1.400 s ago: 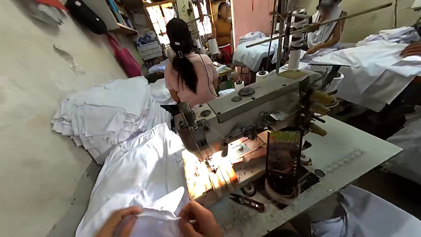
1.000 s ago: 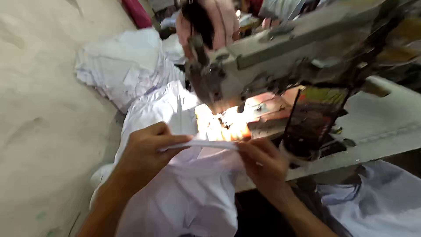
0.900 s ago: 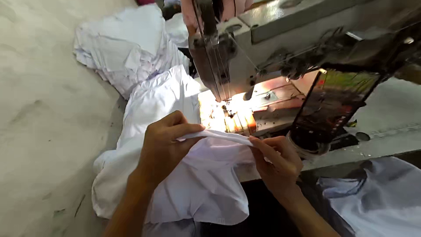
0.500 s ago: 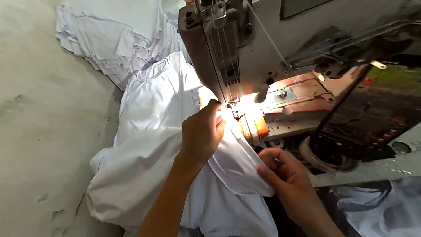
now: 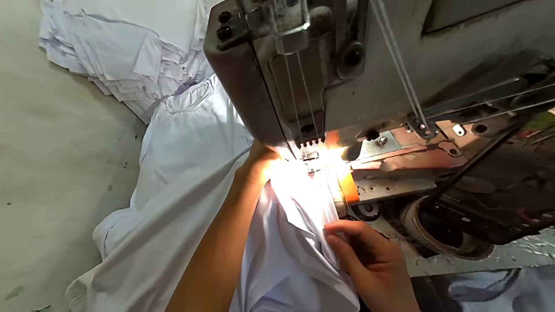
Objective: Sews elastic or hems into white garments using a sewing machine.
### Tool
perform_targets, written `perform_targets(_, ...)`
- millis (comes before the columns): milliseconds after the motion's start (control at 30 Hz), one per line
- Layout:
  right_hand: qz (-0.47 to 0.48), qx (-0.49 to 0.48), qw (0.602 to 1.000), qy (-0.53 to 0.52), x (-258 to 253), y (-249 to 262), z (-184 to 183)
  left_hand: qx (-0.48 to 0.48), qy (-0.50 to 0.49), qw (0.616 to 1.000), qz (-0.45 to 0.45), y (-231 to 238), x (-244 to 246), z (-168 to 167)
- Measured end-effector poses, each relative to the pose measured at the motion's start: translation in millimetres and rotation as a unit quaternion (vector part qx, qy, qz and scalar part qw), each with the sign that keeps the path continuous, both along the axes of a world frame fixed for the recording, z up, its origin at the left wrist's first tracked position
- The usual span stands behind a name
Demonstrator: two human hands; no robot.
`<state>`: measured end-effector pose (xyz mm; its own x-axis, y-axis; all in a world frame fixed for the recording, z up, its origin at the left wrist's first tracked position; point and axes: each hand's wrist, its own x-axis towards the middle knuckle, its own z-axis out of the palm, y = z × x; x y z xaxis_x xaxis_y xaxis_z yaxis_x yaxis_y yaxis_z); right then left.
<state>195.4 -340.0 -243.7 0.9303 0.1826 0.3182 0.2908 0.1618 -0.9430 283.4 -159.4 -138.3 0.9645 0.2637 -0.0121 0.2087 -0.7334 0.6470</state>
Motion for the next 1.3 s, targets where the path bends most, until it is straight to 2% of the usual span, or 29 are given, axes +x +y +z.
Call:
perform_targets(100,-0.003,0.002,1.0,-0.002,-1,0,-2,0.009,-0.001,1.0,-0.021,1,1,5)
perform_targets(167,-0.02,-0.017,0.999,-0.024,0,0,-4,-0.016,0.006,1.0,-0.019,2,2,7)
perform_targets(267,-0.038,-0.045,0.997,-0.052,2,1,-6,-0.02,-0.03,0.999,-0.024,-3,0,11)
perform_targets(433,-0.025,-0.049,0.997,-0.056,2,-2,-2,0.1,-0.002,0.994,-0.053,-12,0,25)
perform_targets(500,-0.026,-0.052,0.997,-0.055,1,-6,5,0.153,-0.059,0.984,-0.07,-4,0,12)
perform_targets(600,-0.024,-0.091,0.993,-0.072,3,-13,7,0.229,-0.266,0.932,-0.087,12,-26,-24)
perform_targets(667,-0.016,-0.133,0.987,-0.086,2,-16,1,0.279,-0.276,0.914,-0.101,1,-71,-36)
perform_targets(733,-0.009,-0.166,0.982,-0.086,-1,-18,1,0.316,-0.243,0.908,-0.129,-10,-114,-52)
perform_targets(800,-0.02,-0.194,0.975,-0.102,3,-16,6,0.332,-0.219,0.909,-0.122,-7,-128,-60)
perform_targets(933,-0.089,-0.299,0.929,-0.197,23,-6,13,0.277,-0.23,0.923,-0.137,20,-96,-60)
perform_targets(1000,-0.1,-0.372,0.898,-0.213,26,-3,23,0.31,-0.185,0.918,-0.162,31,-83,-48)
perform_targets(1067,-0.106,-0.423,0.873,-0.217,26,-1,36,0.426,-0.125,0.875,-0.193,22,-99,-11)
perform_targets(1100,-0.106,-0.44,0.865,-0.216,27,0,43,0.44,-0.114,0.861,-0.229,11,-114,9)
perform_targets(1133,-0.101,-0.454,0.859,-0.213,27,-1,50,0.426,-0.099,0.856,-0.276,-1,-130,23)
perform_targets(1200,-0.092,-0.477,0.845,-0.224,28,-3,58,0.369,-0.112,0.858,-0.339,-18,-154,29)
perform_targets(1300,-0.072,-0.509,0.808,-0.289,31,-9,67,0.341,-0.168,0.861,-0.338,-28,-175,21)
